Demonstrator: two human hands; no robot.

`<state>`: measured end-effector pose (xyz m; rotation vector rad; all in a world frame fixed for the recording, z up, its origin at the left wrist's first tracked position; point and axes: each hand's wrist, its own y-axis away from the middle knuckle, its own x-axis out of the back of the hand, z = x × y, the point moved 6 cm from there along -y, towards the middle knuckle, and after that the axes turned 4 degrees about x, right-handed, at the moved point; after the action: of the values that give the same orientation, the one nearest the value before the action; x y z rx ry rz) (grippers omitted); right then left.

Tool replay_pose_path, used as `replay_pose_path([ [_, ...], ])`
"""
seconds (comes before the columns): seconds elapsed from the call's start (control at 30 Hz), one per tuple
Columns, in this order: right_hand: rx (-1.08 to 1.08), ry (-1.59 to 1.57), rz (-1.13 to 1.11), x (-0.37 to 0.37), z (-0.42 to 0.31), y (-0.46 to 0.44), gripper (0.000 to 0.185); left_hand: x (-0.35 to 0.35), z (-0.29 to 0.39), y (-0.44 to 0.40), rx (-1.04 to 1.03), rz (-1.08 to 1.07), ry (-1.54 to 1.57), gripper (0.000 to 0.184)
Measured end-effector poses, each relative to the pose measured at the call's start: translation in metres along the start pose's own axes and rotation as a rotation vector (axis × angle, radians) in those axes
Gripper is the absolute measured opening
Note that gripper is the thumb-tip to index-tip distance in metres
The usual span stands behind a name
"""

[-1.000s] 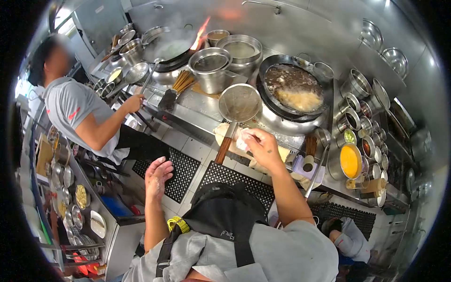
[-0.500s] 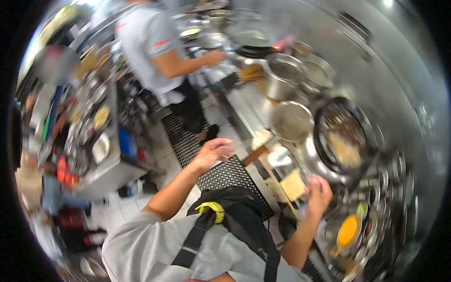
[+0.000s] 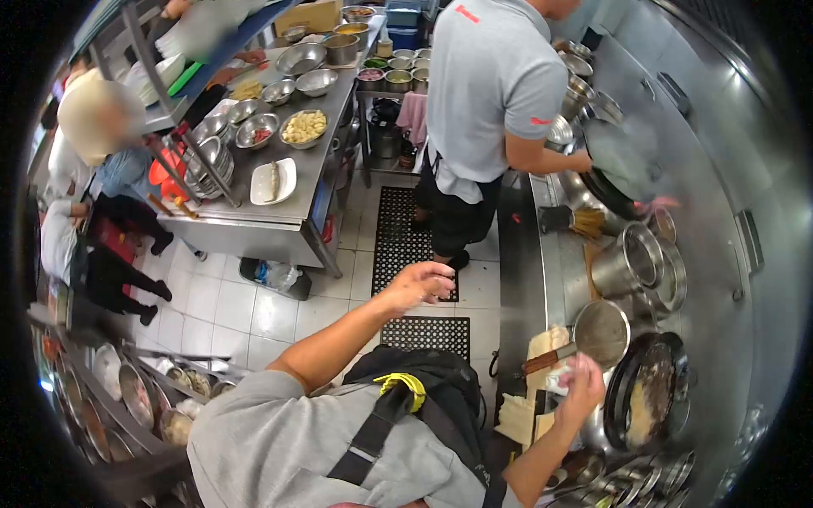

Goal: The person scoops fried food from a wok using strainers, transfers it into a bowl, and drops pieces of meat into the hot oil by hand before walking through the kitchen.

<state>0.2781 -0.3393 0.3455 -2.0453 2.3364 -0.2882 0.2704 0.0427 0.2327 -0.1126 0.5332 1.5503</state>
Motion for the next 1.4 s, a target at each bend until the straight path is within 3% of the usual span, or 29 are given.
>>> replay_pose_path([
  [0.1,-0.057,-0.063,-0.127,-0.042,0.004,-0.013,0.018,0.046,0.018,0.028,-0.010,0.136,-0.009,0.032],
  [0.13,-0.132,-0.034,-0.054,-0.056,-0.005,-0.010,0.020,0.054,0.025,0.039,-0.031,0.162,0.000,0.036],
  [0.2,-0.091,-0.116,-0.192,-0.073,-0.007,-0.015,0.021,0.072,0.023,0.048,0.035,0.260,0.021,0.035],
  [0.33,-0.160,-0.086,-0.184,-0.086,0.001,-0.027,0.020,0.095,0.006,0.055,0.050,0.354,0.118,0.029],
  [0.5,-0.200,-0.070,-0.115,-0.063,0.003,-0.024,0.019,0.074,0.001,0.032,0.086,0.256,0.105,0.028],
  [0.8,-0.209,-0.096,0.139,0.060,0.025,0.013,0.021,-0.092,-0.003,-0.042,0.170,-0.102,-0.167,0.029],
  [1.0,-0.226,-0.259,0.338,0.133,0.057,0.032,0.017,-0.204,-0.045,-0.071,0.243,-0.462,-0.291,0.037],
  [1.17,-0.183,-0.252,0.499,0.166,0.051,0.061,0.019,-0.266,-0.061,-0.094,0.318,-0.563,-0.419,0.038],
  [1.3,-0.249,-0.265,0.724,0.180,0.059,0.088,0.021,-0.324,-0.057,-0.123,0.303,-0.806,-0.350,0.041],
  [1.4,-0.263,-0.294,0.885,0.173,0.063,0.106,0.020,-0.379,-0.048,-0.144,0.425,-1.013,-0.076,0.039],
])
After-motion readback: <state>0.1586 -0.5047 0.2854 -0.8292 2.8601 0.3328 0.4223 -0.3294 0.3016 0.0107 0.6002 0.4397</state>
